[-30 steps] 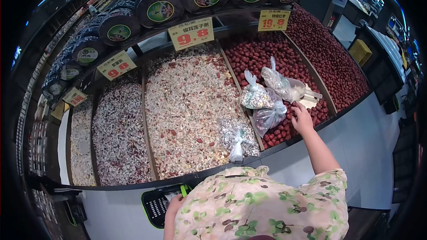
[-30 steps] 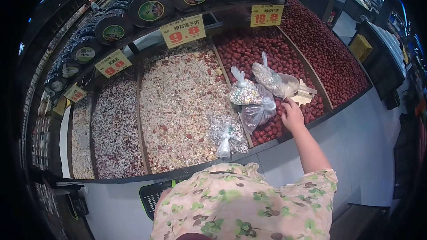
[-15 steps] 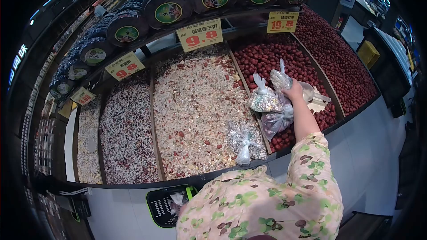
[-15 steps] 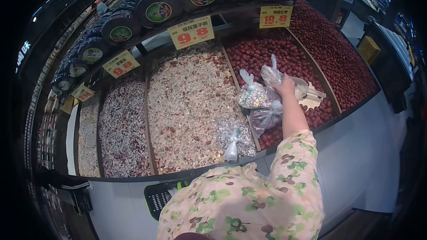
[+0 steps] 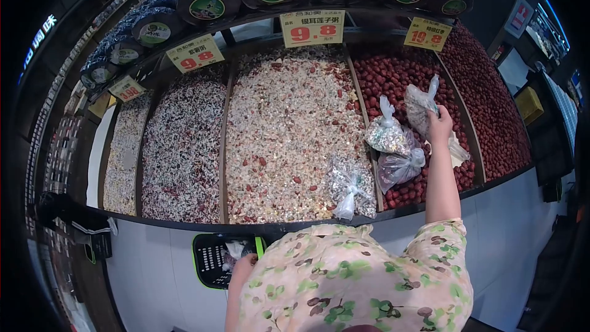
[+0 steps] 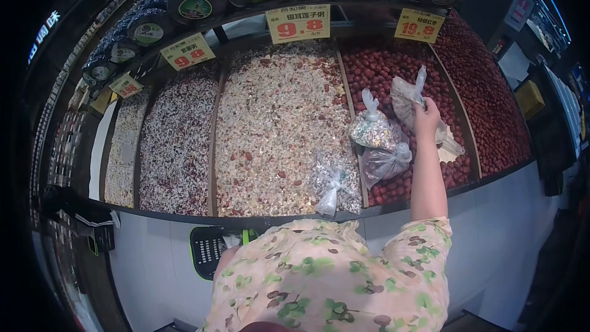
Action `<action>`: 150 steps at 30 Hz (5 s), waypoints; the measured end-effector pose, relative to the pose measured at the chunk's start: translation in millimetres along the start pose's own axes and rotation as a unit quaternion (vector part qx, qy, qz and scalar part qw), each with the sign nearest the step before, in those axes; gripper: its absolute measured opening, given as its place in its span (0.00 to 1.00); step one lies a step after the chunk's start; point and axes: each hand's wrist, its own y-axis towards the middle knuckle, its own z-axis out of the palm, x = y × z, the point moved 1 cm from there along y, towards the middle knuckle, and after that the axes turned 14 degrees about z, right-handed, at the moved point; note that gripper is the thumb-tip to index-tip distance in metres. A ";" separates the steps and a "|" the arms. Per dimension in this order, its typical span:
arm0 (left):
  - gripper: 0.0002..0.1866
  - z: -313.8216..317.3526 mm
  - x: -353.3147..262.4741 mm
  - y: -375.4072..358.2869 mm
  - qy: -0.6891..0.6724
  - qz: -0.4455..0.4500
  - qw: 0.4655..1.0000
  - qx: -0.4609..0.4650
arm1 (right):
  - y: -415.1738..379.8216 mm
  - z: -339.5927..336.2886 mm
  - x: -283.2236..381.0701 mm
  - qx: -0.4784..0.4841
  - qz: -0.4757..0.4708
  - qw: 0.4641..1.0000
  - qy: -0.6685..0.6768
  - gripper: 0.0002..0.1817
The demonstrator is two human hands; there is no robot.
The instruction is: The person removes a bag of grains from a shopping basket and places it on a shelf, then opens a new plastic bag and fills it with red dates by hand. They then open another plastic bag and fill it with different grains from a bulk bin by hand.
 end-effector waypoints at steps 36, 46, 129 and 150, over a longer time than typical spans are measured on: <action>0.23 5.6 -90.5 90.2 -0.495 0.119 0.859 -0.053 | -322.7 109.9 53.2 0.637 -0.154 0.752 -0.066 0.08; 0.16 2.7 -97.7 96.8 -0.280 0.238 0.923 -0.113 | -314.5 152.7 61.5 0.633 -0.076 0.758 -0.138 0.21; 0.04 5.2 -118.3 101.4 -0.391 0.161 0.896 -0.135 | -307.9 124.8 40.4 0.516 0.597 0.426 0.442 0.11; 0.14 15.6 -134.6 108.1 -0.124 0.202 0.956 -0.174 | -264.5 105.2 112.0 0.610 0.228 0.653 0.388 0.40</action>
